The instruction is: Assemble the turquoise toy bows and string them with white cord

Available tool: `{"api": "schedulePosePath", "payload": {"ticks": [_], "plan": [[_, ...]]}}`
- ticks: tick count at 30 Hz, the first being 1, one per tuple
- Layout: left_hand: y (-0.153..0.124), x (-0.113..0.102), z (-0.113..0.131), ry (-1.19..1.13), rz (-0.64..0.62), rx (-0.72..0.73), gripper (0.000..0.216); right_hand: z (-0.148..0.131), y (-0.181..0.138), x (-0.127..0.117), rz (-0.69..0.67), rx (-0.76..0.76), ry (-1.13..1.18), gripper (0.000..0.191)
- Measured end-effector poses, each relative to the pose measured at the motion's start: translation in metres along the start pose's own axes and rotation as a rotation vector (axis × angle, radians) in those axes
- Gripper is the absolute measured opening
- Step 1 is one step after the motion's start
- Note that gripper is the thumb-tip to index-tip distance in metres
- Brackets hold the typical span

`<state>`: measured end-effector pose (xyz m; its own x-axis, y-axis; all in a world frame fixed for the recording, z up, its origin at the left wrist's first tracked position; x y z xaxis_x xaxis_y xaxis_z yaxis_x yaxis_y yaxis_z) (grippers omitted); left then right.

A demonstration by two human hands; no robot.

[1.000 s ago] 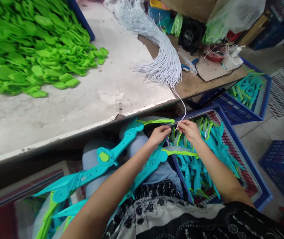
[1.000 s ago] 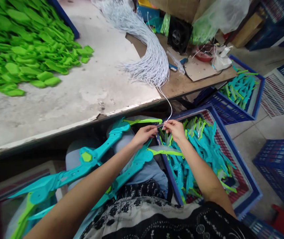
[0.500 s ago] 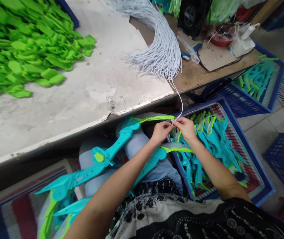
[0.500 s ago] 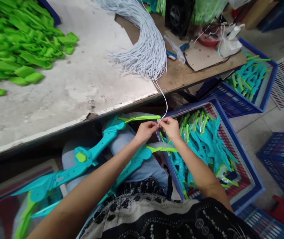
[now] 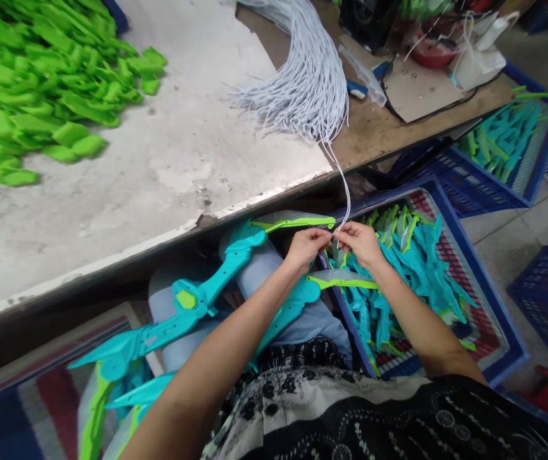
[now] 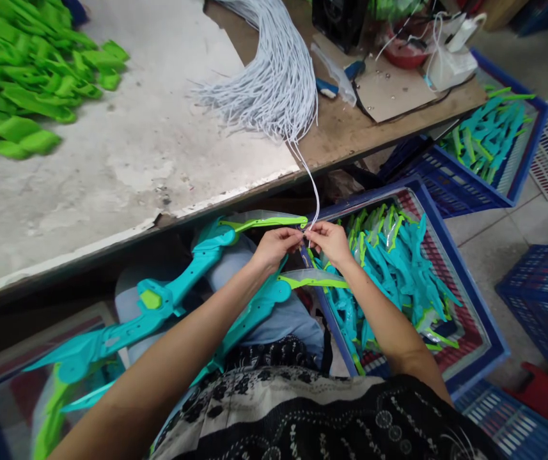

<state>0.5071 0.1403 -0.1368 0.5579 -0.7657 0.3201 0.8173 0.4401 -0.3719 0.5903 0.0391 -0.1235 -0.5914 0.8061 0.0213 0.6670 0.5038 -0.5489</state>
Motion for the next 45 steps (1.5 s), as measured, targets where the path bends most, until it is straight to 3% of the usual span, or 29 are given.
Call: {"api": "schedulePosePath", "payload": {"ticks": [4, 6, 10, 13, 17, 21, 25, 31, 35, 38, 41, 43, 45], "plan": [[0.001, 0.003, -0.002, -0.051, -0.065, -0.110, 0.011, -0.004, -0.001, 0.001, -0.082, -0.038, -0.153, 0.040], [0.002, 0.001, -0.005, -0.089, -0.027, -0.171, 0.014, -0.013, -0.002, -0.004, -0.004, -0.161, -0.257, 0.036], [0.004, -0.005, -0.012, -0.162, 0.076, -0.226, 0.008, -0.042, -0.016, -0.008, 0.251, -0.551, -0.526, 0.023], [0.006, -0.005, -0.014, -0.193, 0.092, -0.237, 0.007, -0.051, -0.023, 0.001, 0.281, -0.729, -0.741, 0.019], [0.007, -0.001, -0.014, -0.208, 0.079, -0.224, 0.013, -0.048, -0.023, 0.010, 0.265, -0.813, -0.954, 0.021], [0.010, 0.005, -0.014, -0.236, 0.015, -0.217, 0.011, -0.040, -0.018, 0.016, 0.216, -0.795, -1.058, 0.024], [0.014, 0.006, -0.018, -0.260, -0.022, -0.209, 0.004, -0.037, -0.010, 0.013, 0.202, -0.720, -1.003, 0.023], [0.021, 0.002, -0.015, -0.252, -0.022, -0.142, 0.014, -0.042, -0.003, 0.004, 0.108, -0.641, -0.686, 0.018], [0.023, 0.001, -0.011, -0.193, -0.045, -0.107, 0.018, -0.033, 0.017, -0.011, 0.234, -0.424, -0.364, 0.025], [0.027, 0.004, -0.010, -0.078, -0.057, -0.065, 0.021, -0.019, 0.035, -0.005, 0.216, -0.253, -0.253, 0.037], [0.025, 0.003, -0.002, 0.109, -0.056, -0.017, 0.025, -0.016, 0.043, 0.008, 0.143, -0.208, -0.284, 0.041], [0.010, -0.012, 0.015, 0.312, -0.060, 0.056, 0.026, -0.019, 0.041, 0.007, 0.158, -0.244, -0.313, 0.040], [-0.022, -0.045, 0.044, 0.587, -0.069, 0.172, 0.023, -0.022, 0.036, 0.000, 0.192, -0.280, -0.328, 0.038]]}}
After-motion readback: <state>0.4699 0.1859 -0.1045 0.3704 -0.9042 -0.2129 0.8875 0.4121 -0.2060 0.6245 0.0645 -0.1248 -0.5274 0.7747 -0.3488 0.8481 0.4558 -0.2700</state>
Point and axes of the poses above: each hand's wrist, its own y-axis towards the middle knuckle, its own x-axis out of the palm, z = x × y, the point moved 7 cm from there along y, towards the middle knuckle, and after that the axes turned 11 degrees about x, right-handed, at the moved point
